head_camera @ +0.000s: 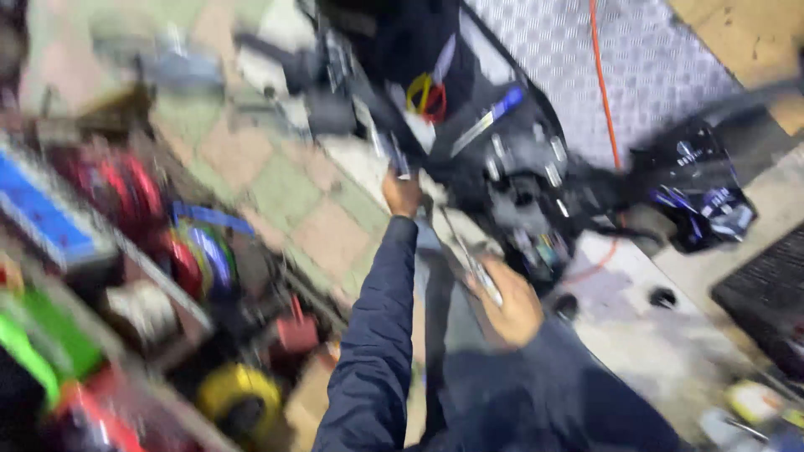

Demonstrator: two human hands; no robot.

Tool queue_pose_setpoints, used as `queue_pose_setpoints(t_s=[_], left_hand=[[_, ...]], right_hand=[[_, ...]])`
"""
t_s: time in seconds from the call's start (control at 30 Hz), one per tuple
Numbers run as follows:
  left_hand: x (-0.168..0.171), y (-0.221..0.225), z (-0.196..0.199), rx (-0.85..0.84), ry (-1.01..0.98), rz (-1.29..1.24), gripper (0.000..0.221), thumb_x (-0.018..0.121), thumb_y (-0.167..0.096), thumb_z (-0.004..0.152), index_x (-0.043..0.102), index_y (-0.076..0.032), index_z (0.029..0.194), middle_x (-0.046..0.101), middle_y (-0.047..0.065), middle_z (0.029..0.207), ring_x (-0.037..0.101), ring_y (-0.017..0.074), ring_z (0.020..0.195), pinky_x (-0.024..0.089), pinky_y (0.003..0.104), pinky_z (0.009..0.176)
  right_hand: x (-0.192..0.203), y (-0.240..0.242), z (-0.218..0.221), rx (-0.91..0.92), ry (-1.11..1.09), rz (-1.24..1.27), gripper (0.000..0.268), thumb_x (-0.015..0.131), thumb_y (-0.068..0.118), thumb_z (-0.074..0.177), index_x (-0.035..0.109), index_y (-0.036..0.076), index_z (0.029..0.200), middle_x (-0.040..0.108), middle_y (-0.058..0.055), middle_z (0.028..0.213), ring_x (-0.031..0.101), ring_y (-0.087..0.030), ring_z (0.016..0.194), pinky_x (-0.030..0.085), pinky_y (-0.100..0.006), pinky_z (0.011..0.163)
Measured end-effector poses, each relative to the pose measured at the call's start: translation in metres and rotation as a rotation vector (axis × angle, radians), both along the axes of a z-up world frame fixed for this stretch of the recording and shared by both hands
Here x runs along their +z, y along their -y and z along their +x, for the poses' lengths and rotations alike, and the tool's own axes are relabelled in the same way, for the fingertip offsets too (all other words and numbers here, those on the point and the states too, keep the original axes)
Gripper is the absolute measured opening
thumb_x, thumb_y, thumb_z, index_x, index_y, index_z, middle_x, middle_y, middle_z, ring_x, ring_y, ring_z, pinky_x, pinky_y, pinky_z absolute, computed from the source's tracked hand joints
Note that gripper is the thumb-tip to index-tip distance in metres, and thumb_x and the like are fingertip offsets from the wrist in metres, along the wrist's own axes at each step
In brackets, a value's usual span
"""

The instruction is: Cleaning and inspecting electrical connectors on a motorcycle using an air compressor nozzle and manual manipulation.

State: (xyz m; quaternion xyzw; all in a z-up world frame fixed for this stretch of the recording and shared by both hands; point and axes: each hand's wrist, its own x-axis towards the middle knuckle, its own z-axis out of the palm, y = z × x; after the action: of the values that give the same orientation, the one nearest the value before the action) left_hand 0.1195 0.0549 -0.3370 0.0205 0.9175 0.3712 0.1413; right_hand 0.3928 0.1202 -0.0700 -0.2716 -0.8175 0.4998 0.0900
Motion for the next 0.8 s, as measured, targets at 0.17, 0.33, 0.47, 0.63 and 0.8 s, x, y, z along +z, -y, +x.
queue_pose_setpoints(t_s=[0.17, 0.33, 0.47, 0.63, 0.8], left_hand=[[-0.055, -0.146, -0.154, -0.564, -0.152, -0.136, 0.057, 0.064, -0.041, 0.088, 0.049, -0.030, 0.141, 0.048, 0.017, 0.137, 0.067, 0.0401, 0.104, 0.054, 0.050, 0.086], [-0.116, -0.262, -0.233, -0.805, -0.124, -0.241, 0.068, 0.063, -0.041, 0.093, 0.035, -0.038, 0.155, 0.053, 0.028, 0.134, 0.071, 0.0450, 0.084, 0.056, 0.055, 0.074], [-0.207, -0.291, -0.273, -0.905, -0.281, -0.067, 0.062, 0.078, -0.033, 0.085, 0.057, -0.018, 0.140, 0.026, 0.035, 0.153, 0.031, 0.0502, 0.141, 0.021, 0.048, 0.121], [-0.185, -0.236, -0.260, -0.767, -0.144, 0.165, 0.019, 0.068, -0.022, 0.096, 0.062, -0.010, 0.109, 0.067, 0.015, 0.100, 0.066, 0.0323, 0.092, 0.049, 0.043, 0.089], [-0.080, -0.061, -0.160, -0.464, 0.656, 0.665, 0.053, 0.078, -0.011, 0.088, 0.054, -0.012, 0.134, 0.070, 0.012, 0.126, 0.068, 0.0179, 0.112, 0.059, 0.031, 0.089]], right_hand=[[-0.089, 0.030, -0.035, -0.155, 0.307, -0.116, 0.037, 0.067, 0.034, 0.091, 0.072, 0.012, 0.121, 0.076, -0.010, 0.117, 0.072, -0.026, 0.111, 0.050, -0.035, 0.101], [-0.166, 0.029, -0.063, -0.338, 0.389, -0.108, 0.031, 0.070, 0.035, 0.087, 0.079, 0.012, 0.106, 0.080, -0.008, 0.108, 0.073, -0.022, 0.108, 0.050, -0.035, 0.103], [-0.183, 0.025, -0.065, -0.548, 0.398, -0.162, 0.023, 0.076, 0.030, 0.082, 0.079, 0.011, 0.094, 0.083, -0.006, 0.095, 0.077, -0.018, 0.093, 0.055, -0.032, 0.089], [-0.141, 0.063, -0.055, -0.705, 0.389, -0.285, 0.016, 0.082, 0.025, 0.076, 0.079, 0.011, 0.083, 0.086, -0.004, 0.081, 0.081, -0.014, 0.077, 0.061, -0.030, 0.076], [-0.033, 0.082, -0.038, -0.569, 0.266, -0.207, 0.050, 0.089, 0.022, 0.072, 0.072, 0.005, 0.116, 0.081, -0.010, 0.101, 0.079, -0.017, 0.087, 0.059, -0.030, 0.084]])
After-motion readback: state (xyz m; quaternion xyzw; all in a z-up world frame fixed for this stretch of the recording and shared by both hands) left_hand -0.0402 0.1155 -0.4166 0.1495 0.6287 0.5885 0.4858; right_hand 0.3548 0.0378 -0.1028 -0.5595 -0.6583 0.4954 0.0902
